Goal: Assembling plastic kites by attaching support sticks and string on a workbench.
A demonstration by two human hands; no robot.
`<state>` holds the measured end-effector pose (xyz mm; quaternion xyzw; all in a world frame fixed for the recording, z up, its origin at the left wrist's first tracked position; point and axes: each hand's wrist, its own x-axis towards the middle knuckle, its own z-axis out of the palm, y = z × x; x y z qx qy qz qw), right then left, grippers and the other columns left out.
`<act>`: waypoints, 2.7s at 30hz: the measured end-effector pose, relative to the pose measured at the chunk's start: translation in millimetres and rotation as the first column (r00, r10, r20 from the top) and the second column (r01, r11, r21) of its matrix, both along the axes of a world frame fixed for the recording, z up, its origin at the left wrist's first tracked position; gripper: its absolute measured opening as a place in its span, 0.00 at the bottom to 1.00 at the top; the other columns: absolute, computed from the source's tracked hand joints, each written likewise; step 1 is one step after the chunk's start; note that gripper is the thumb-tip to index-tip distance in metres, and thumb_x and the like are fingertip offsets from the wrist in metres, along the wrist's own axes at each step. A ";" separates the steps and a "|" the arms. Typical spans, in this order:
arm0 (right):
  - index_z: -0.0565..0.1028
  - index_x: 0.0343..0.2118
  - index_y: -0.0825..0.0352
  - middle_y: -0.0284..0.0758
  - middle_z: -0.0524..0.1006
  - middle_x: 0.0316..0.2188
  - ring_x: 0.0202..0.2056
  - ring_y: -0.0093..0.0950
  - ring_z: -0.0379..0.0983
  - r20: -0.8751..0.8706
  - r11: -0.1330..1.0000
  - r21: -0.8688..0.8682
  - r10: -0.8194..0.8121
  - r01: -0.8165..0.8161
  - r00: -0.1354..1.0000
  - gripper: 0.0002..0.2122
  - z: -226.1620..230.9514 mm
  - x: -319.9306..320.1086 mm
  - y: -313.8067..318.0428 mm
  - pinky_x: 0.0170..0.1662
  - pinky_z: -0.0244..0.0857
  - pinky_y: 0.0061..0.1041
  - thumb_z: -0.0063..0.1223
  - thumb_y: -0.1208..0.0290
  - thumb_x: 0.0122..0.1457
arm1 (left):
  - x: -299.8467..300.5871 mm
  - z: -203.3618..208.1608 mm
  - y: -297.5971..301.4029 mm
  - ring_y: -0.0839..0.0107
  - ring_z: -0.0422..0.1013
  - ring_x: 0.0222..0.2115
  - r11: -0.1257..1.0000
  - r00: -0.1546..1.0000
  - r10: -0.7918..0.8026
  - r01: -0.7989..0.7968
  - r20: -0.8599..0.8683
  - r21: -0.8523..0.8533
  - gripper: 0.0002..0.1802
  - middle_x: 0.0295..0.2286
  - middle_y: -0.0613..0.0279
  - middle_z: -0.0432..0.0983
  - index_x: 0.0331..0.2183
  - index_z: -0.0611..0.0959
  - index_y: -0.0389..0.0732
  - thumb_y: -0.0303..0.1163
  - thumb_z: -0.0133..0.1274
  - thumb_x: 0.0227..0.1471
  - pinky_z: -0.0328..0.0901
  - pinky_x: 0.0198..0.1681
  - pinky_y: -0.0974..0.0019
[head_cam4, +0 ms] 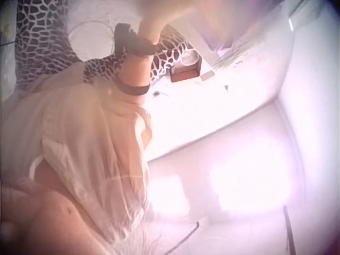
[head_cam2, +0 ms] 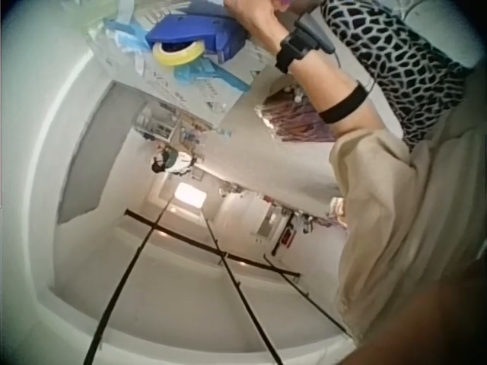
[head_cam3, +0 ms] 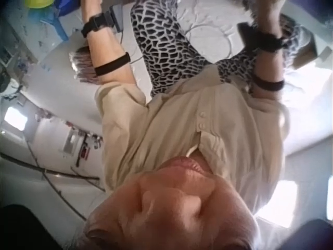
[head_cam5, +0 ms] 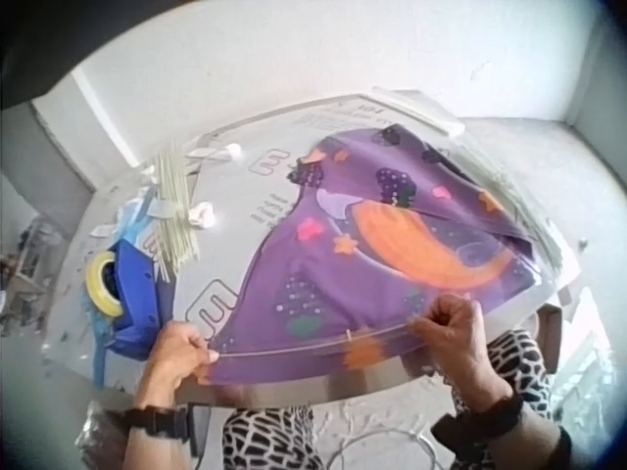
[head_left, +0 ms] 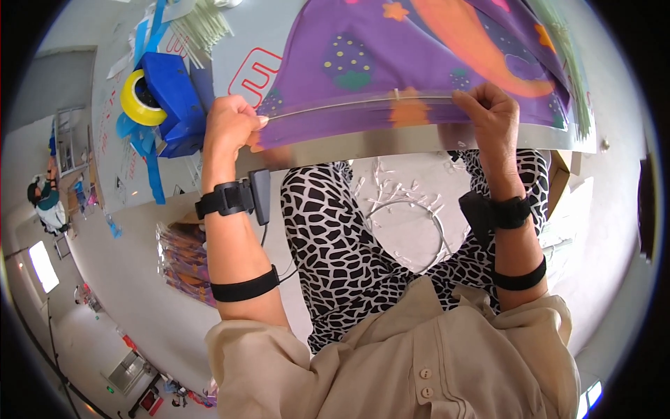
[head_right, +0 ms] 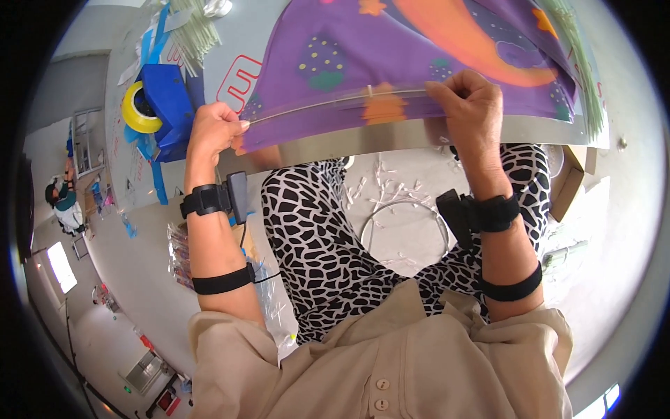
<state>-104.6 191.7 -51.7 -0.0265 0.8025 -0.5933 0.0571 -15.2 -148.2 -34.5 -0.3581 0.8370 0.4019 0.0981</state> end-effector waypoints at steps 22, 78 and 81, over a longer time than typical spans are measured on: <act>0.72 0.16 0.69 0.35 0.70 0.30 0.39 0.35 0.65 -0.288 0.885 0.449 0.011 0.125 0.958 0.09 -8.9 1.9 -9.4 0.42 0.61 0.32 0.58 0.69 0.43 | -2.2 7.8 3.3 0.72 0.67 0.13 0.999 0.999 -0.005 0.004 0.048 0.032 0.08 0.14 0.58 0.70 0.17 0.73 0.33 0.18 0.58 0.38 0.60 0.14 0.69; 0.50 0.60 0.68 0.41 0.48 0.62 0.64 0.35 0.41 -0.236 0.514 0.845 0.608 -0.149 0.758 0.40 -13.5 47.4 -7.5 0.64 0.33 0.36 0.48 0.46 0.52 | 55.5 -35.1 106.0 0.61 0.39 0.62 0.694 0.925 -0.378 0.262 -0.029 -0.671 0.39 0.61 0.55 0.42 0.60 0.51 0.46 0.53 0.41 0.54 0.34 0.62 0.48; 0.50 0.60 0.70 0.42 0.47 0.62 0.64 0.37 0.40 -0.235 0.505 0.858 0.542 -0.090 0.807 0.40 -13.8 51.1 0.2 0.64 0.32 0.36 0.47 0.45 0.52 | 62.5 -37.7 98.7 0.59 0.39 0.62 0.692 0.966 -0.256 0.164 -0.027 -0.703 0.39 0.60 0.52 0.43 0.60 0.52 0.41 0.53 0.40 0.55 0.36 0.62 0.49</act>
